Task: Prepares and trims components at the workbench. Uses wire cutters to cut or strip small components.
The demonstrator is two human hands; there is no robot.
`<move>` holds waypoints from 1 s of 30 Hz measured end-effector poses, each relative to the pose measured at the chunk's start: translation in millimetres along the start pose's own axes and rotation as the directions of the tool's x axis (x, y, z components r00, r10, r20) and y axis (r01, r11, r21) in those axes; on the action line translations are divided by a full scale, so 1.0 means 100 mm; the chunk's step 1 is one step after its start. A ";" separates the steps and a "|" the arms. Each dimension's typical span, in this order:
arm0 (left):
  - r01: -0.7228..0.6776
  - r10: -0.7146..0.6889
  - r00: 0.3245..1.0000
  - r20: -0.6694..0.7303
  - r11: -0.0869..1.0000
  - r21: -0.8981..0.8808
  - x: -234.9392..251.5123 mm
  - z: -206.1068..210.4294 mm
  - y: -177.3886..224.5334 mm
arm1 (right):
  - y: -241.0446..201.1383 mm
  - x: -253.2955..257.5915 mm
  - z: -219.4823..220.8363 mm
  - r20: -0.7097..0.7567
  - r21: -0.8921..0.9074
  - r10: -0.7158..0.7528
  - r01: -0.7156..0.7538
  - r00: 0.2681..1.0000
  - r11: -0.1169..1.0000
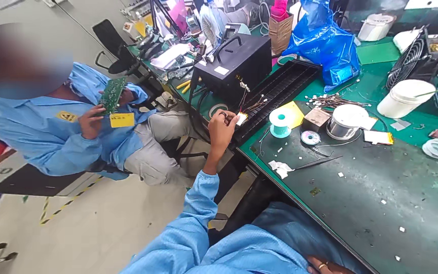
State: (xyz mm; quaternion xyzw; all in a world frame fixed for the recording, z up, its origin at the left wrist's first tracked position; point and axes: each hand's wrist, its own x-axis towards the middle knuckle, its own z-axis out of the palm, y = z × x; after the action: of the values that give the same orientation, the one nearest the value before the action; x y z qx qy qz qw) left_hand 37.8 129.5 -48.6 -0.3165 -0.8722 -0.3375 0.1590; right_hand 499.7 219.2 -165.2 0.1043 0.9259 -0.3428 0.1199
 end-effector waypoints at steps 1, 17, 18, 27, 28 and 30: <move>0.002 -0.002 0.999 0.041 1.000 0.000 0.03 -0.03 0.01 | -0.01 0.01 0.00 0.002 -0.003 0.002 -0.002 1.000 1.000; -0.301 0.256 0.931 0.260 0.942 0.151 0.17 -0.11 0.00 | -0.05 -0.01 -0.04 0.007 -0.024 0.005 -0.004 1.000 1.000; -0.299 0.255 0.931 0.261 0.944 0.142 0.17 -0.12 0.00 | -0.06 -0.01 -0.05 0.009 -0.024 0.005 -0.005 1.000 1.000; -0.515 0.462 0.715 0.525 0.856 -0.051 0.48 -0.31 0.04 | -0.04 -0.01 -0.04 -0.006 -0.005 -0.014 0.014 1.000 1.000; -0.534 0.470 0.677 0.567 0.843 -0.062 0.53 -0.32 0.09 | -0.04 -0.02 -0.04 -0.017 0.004 -0.024 0.024 1.000 1.000; -0.547 0.443 0.604 0.662 0.835 -0.058 0.65 -0.30 0.19 | -0.05 -0.01 -0.05 -0.026 0.009 -0.029 0.030 0.999 1.000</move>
State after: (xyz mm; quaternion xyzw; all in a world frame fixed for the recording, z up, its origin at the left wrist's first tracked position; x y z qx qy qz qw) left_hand 3.7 148.4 14.7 -0.6297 -0.7713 -0.0813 -0.0439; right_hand 498.7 218.4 -158.3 0.0956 0.9271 -0.3476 0.1023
